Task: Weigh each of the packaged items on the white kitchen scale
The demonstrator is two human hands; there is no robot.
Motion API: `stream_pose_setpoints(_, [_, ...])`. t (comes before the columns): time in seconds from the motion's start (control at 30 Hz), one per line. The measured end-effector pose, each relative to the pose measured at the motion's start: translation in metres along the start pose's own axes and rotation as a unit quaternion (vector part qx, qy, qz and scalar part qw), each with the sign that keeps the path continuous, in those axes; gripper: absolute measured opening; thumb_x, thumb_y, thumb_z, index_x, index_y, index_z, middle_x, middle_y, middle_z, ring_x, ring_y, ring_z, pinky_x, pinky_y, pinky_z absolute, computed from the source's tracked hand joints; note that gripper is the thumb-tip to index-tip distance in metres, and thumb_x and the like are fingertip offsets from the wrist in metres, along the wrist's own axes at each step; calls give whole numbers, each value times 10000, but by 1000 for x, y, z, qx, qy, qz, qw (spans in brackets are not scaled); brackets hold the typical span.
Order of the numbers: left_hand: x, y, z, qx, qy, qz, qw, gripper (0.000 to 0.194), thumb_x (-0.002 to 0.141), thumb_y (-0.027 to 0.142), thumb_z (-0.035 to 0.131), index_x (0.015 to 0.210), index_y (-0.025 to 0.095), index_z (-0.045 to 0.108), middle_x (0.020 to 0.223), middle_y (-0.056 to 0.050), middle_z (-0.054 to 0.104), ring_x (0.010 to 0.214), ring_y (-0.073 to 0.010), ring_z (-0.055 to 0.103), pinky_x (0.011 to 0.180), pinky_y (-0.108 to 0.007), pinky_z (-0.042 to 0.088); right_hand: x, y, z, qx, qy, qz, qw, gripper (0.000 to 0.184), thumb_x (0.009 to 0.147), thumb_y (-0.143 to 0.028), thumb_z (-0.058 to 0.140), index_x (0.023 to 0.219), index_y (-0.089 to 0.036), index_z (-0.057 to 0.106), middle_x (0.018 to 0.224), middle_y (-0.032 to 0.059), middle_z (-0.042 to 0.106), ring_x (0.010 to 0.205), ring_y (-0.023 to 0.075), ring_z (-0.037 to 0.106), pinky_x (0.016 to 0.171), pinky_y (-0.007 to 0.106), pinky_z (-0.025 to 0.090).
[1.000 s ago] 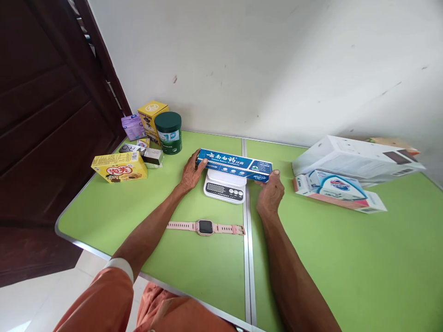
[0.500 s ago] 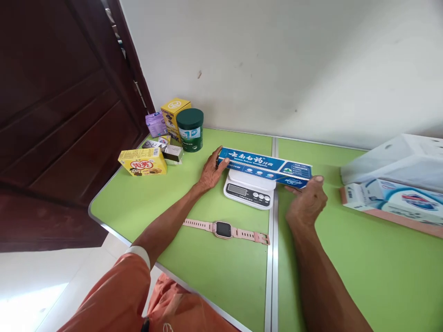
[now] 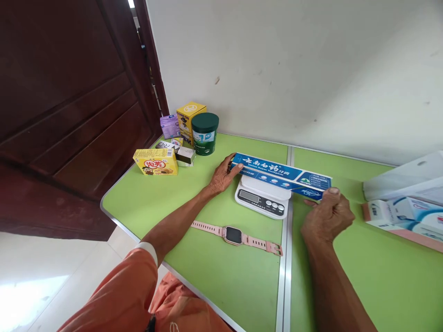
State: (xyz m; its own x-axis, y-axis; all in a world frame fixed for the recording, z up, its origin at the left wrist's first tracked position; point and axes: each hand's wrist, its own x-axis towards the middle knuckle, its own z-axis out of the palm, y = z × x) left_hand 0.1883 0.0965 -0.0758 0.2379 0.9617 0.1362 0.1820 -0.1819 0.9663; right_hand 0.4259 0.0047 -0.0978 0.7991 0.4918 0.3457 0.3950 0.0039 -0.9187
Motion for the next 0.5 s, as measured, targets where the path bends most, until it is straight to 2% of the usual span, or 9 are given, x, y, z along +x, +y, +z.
stream_pose_setpoints(0.13, [0,-3,1,-22,0,-2,1000,675,1058,564,635,1623,205,554,1541,-157,705,1328,-321,716,1161,-476,579,-1,-1,-2,-26,10,-30,999,643,902,-831,414,836,-226,621,893,73,624,772,263,667,650,498,652])
stream_pose_setpoints(0.27, [0,-5,2,-16,7,-12,1000,662,1061,590,627,1602,213,578,1472,-147,739,1264,-306,736,1142,-467,591,0,-1,-1,-47,9,-47,998,606,925,-765,391,827,-220,636,856,78,623,735,275,662,655,519,637])
stream_pose_setpoints(0.4, [0,-6,5,-14,19,5,1000,624,1071,589,604,1574,221,614,1496,-151,724,1325,-316,710,1192,-480,563,-1,-5,-1,-55,12,-55,997,559,922,-716,388,787,-226,621,823,92,645,671,270,652,669,511,605])
stream_pose_setpoints(0.5, [-1,2,5,-13,29,2,999,636,1084,585,562,1594,207,595,1558,-185,679,1359,-349,692,1172,-523,582,-3,-14,-3,-58,6,-54,997,542,916,-703,409,778,-226,626,795,96,650,702,289,678,721,506,586])
